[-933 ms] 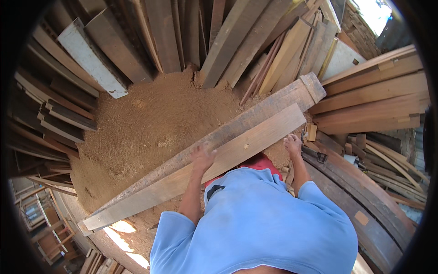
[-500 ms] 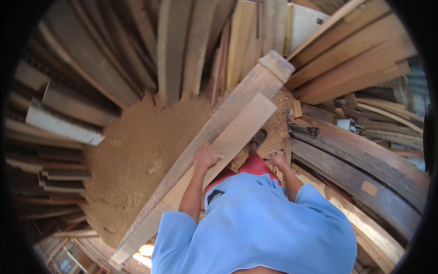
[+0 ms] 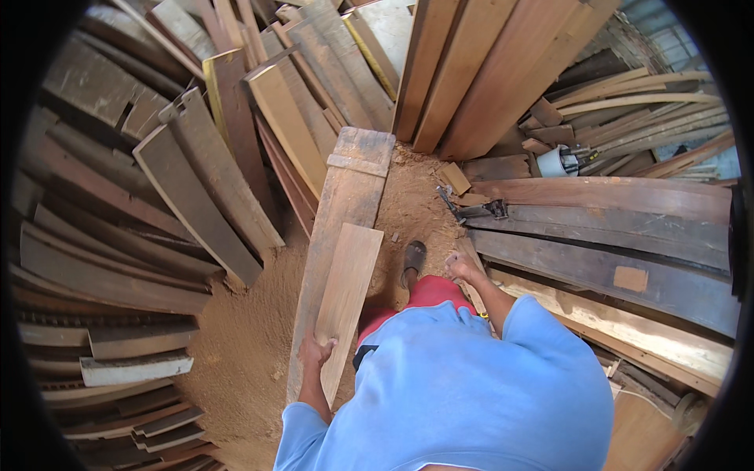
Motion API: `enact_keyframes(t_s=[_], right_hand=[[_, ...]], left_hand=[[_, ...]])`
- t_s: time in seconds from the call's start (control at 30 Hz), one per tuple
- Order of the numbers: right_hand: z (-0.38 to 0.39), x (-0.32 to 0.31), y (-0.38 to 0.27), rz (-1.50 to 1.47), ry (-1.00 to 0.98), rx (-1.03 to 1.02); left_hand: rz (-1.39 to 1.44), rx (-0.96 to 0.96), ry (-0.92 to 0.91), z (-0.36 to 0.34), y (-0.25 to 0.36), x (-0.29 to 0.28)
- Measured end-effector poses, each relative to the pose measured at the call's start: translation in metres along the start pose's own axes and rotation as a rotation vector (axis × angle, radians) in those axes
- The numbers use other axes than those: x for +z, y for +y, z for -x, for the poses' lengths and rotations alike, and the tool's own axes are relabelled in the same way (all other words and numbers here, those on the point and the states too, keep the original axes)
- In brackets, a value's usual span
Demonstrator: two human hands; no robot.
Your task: The person hammers a wooden peg into a large beam, uses a handsaw to cut the end of the peg, and then uses a power sander on the surface of the wood.
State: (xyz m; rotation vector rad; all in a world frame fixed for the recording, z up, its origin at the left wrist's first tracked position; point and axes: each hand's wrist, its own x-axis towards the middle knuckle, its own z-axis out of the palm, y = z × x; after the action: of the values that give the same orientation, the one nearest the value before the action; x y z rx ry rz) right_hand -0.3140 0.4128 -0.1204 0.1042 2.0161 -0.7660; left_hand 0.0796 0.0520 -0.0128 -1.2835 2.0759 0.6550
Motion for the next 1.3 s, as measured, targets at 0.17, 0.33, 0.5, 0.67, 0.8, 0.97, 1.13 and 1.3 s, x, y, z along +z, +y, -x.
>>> enact_keyframes(t_s=[0.17, 0.33, 0.5, 0.67, 0.8, 0.97, 1.13, 1.3], right_hand=[[0.013, -0.019, 0.023, -0.305, 0.092, 0.105], [-0.007, 0.018, 0.138, 0.039, 0.094, -0.122], [0.087, 0.031, 0.084, -0.483, 0.187, 0.203], [0.118, 0.060, 0.083, -0.538, 0.279, 0.336], [0.128, 0.098, 0.128, -0.457, 0.333, 0.236], [0.149, 0.138, 0.175, 0.247, 0.534, -0.090], [0.183, 0.154, 0.153, -0.532, 0.452, 0.491], [0.198, 0.181, 0.167, -0.389, 0.547, 0.455]], left_hand=[[-0.063, 0.036, -0.051, -0.005, 0.004, -0.009], [-0.151, 0.065, -0.138, -0.009, 0.007, -0.017], [-0.344, 0.098, -0.323, -0.051, 0.012, -0.028], [0.049, 0.125, -0.779, -0.177, -0.031, -0.006], [0.466, 0.323, -0.254, -0.164, 0.112, -0.071], [-0.032, 0.711, 0.147, -0.183, 0.230, -0.080], [-0.511, 0.770, 0.133, -0.149, 0.264, -0.056], [-0.533, 0.812, 0.064, -0.156, 0.262, -0.060]])
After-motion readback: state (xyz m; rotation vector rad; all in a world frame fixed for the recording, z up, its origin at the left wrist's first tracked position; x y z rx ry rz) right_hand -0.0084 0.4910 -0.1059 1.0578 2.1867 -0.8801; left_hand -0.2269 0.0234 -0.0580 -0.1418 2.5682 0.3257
